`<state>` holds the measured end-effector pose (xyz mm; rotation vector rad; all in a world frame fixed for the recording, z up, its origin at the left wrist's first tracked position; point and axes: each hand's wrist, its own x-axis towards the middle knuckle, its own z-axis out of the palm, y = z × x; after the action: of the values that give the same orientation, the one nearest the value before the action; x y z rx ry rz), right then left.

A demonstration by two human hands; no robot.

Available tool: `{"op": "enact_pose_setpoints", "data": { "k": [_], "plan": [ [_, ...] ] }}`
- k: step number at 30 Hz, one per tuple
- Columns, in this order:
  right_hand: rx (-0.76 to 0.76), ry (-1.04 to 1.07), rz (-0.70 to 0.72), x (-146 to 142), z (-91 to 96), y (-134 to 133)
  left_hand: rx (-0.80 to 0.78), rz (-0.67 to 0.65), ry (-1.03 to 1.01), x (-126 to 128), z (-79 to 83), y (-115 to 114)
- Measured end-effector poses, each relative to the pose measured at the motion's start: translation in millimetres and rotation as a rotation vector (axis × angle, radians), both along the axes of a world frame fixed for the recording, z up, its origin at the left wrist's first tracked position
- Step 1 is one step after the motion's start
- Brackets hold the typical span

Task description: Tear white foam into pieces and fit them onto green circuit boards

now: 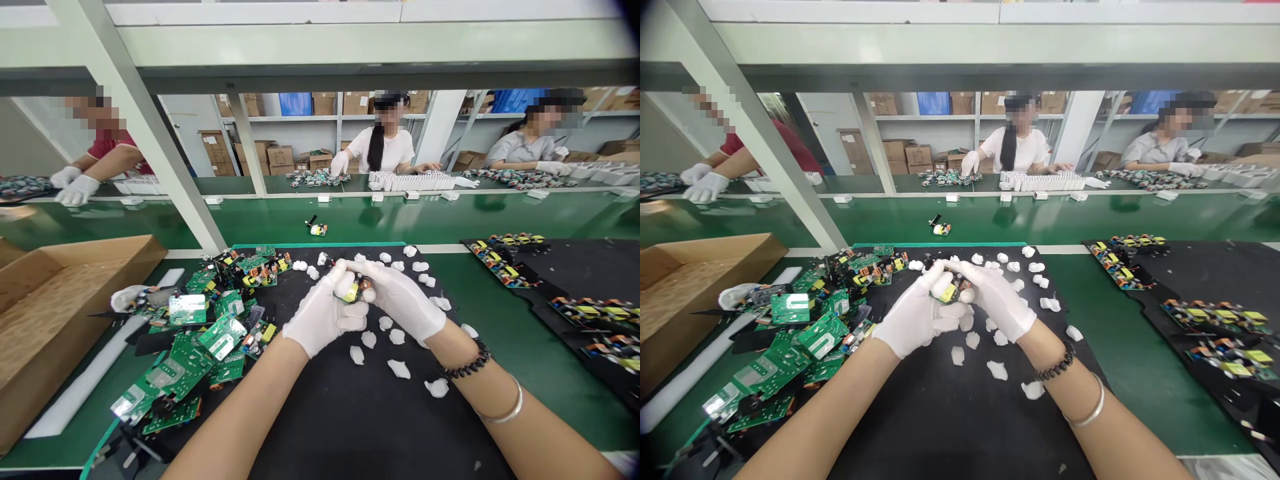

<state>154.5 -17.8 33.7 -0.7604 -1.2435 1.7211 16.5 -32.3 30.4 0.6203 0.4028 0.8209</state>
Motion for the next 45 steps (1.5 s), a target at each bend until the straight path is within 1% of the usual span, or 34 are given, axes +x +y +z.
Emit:
{"op": "enact_pose_setpoints", "data": {
  "k": [3,6,8,10,12,14,16,18,22,25,27,28,32,34,35,37,38,40,43,45],
  "plan": [
    [-0.020,-0.015,-0.032,-1,1.4,-3,-0.054,-0.052,-0.015,-1,0.6,2],
    [0.030,-0.094,-0.007,-1,-0.1,-4,-0.090,-0.015,0.035,-1,4.2,3],
    [0.101,-0.186,0.007,-2,-2.2,-5,-0.118,0.020,0.134,0,8.8,1],
    [0.167,-0.283,-0.041,-3,-3.7,-6,-0.147,0.025,0.272,2,14.4,-3],
    [0.215,-0.333,-0.098,-5,-4.4,-7,-0.163,0.012,0.392,3,19.5,-6],
    [0.223,-0.333,-0.106,-5,-4.7,-7,-0.159,-0.004,0.465,4,23.0,-8],
    [0.176,-0.292,-0.077,-3,-5.0,-7,-0.148,-0.010,0.500,4,25.0,-10],
    [0.138,-0.255,-0.082,0,-5.1,-7,-0.112,-0.010,0.464,4,25.5,-11],
    [0.164,-0.179,-0.149,2,-2.6,-9,0.006,-0.021,0.263,3,21.3,-12],
    [0.066,-0.106,-0.100,0,2.0,-10,0.069,0.001,0.203,3,13.3,-10],
    [-0.001,-0.117,-0.060,-1,5.3,-9,0.087,0.024,0.166,3,7.6,-8],
    [-0.005,-0.137,-0.047,-2,6.8,-9,0.084,0.033,0.144,4,5.3,-7],
    [0.084,-0.202,-0.038,-1,9.1,-8,0.034,0.043,0.093,6,0.6,-5],
    [0.153,-0.230,-0.032,1,7.5,-8,0.042,0.107,0.137,7,0.0,-5],
    [0.209,-0.252,-0.040,1,6.0,-9,0.054,0.157,0.160,7,-0.2,-5],
    [0.377,-0.316,-0.079,1,1.7,-8,0.065,0.240,0.172,7,-0.2,-5],
    [0.461,-0.348,-0.105,1,-0.7,-8,0.061,0.258,0.163,7,0.0,-5],
    [0.578,-0.394,-0.148,-1,-4.9,-7,0.059,0.284,0.145,7,1.1,-4],
    [0.652,-0.433,-0.191,-3,-8.4,-6,0.074,0.314,0.152,6,5.4,-6],
    [0.682,-0.455,-0.200,-3,-9.6,-7,0.070,0.278,0.177,4,9.7,-7]
  ]
}}
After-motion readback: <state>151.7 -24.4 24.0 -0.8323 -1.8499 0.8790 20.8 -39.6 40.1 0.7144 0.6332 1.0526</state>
